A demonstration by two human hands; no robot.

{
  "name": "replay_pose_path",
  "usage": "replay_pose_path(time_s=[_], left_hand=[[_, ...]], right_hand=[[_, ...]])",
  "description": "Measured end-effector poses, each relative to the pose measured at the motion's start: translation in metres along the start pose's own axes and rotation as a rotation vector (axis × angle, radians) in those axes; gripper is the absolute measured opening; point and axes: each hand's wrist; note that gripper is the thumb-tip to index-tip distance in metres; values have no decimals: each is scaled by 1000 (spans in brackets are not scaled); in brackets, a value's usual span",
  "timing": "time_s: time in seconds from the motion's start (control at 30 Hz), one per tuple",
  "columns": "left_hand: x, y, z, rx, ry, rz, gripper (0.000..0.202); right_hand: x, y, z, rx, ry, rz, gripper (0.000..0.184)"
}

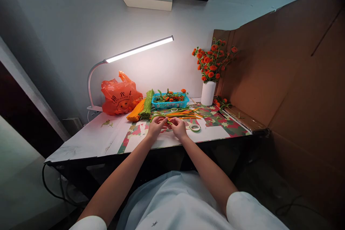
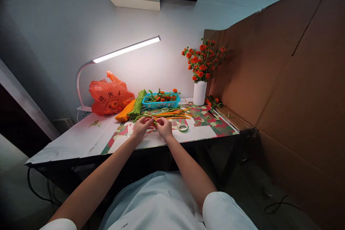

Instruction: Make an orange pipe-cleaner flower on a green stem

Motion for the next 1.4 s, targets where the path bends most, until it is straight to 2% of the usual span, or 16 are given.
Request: replay_pose_path(time_s=[0.33, 0.47, 0.63, 0.8, 0.97, 1.07, 1.23, 1.4], left_hand=[[-4, 3, -3, -30, 79, 163, 40], [-2, 2, 3, -15, 153, 140, 36], [0, 0, 8, 37, 201, 122, 36], [-1, 3, 5, -34, 100, 86, 37], [-3, 5, 1, 53, 26, -20, 41], [-3, 5, 3, 98, -31, -19, 42], [-1, 3, 5, 150, 115, 33, 37], [-3, 3, 3, 323, 236, 33, 35]], right_hand=[[1, -1, -3, -5, -17, -96, 14], [3, -1, -5, -29, -34, -146, 11], [3, 1, 0, 121, 63, -121, 13], [1, 1, 4, 121, 51, -111, 12], [-4, 0, 7, -65, -53, -98, 9], [-6, 0, 9, -179, -109, -127, 8], [-7, 0, 9, -211, -148, -142, 9], [-1, 0, 4, 7, -7, -150, 10]])
Point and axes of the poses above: each hand's wrist, its own x-axis towards the middle knuckle, its own y-axis out of the palm, z = x × y, and after that the axes turned 2 degrees about y, right-handed
